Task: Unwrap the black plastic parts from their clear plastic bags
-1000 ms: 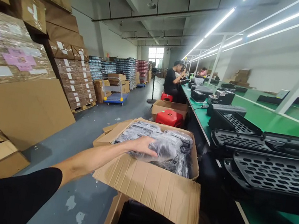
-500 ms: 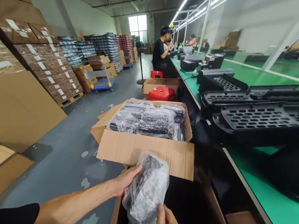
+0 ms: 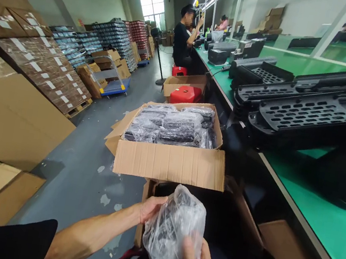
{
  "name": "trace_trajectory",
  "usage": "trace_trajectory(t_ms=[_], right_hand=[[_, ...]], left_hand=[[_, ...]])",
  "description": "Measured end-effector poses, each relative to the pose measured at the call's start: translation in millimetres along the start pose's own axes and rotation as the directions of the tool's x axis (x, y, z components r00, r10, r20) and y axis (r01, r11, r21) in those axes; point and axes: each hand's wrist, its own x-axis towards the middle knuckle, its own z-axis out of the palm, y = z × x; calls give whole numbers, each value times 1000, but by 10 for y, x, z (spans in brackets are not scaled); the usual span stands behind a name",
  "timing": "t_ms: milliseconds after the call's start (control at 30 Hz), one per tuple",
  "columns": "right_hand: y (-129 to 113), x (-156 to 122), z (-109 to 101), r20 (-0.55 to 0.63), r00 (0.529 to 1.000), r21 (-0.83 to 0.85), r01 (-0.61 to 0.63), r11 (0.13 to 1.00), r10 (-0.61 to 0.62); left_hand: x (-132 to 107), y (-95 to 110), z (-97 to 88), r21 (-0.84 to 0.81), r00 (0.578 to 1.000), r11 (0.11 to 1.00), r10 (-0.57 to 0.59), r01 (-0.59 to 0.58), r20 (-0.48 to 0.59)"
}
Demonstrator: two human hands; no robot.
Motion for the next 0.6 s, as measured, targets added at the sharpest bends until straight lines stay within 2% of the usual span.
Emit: trace_trajectory(t_ms=[67,100,167,200,300,400,467,533,600], right_hand=[[-87,-23,-62,-57,992,-48,-119,992,116],[-117,-29,-90,-95,977,-20,-196,980,193],[-131,-24,-126,-150,948,115,-265,957,281],[-113,-13,-137,-149,948,184,-252,950,281],[-13,25,-167,-149,966,217,-178,960,213],[-3,13,-195,-315,946,-57,-102,993,79],[-86,-44,-158,-342,940,-251,-73,965,-18],[-197,-123,-60,-262,964,-286,-27,958,-51],[-275,-195,47,-211,976,-181,19,983,-58]], left_hand=[[-7,4,52,5,1000,1000,25,-25,-3],[-16,17,79,12,999,999,38,-38,1],[-42,58,132,41,999,998,35,-36,18],[-55,82,160,64,999,998,17,-19,28],[-86,148,262,133,999,991,-17,12,40],[-121,188,435,163,997,984,72,-73,13],[-166,195,597,229,989,962,148,-146,8],[-237,196,777,443,977,872,198,-210,74],[-331,204,950,663,960,694,206,-281,191]])
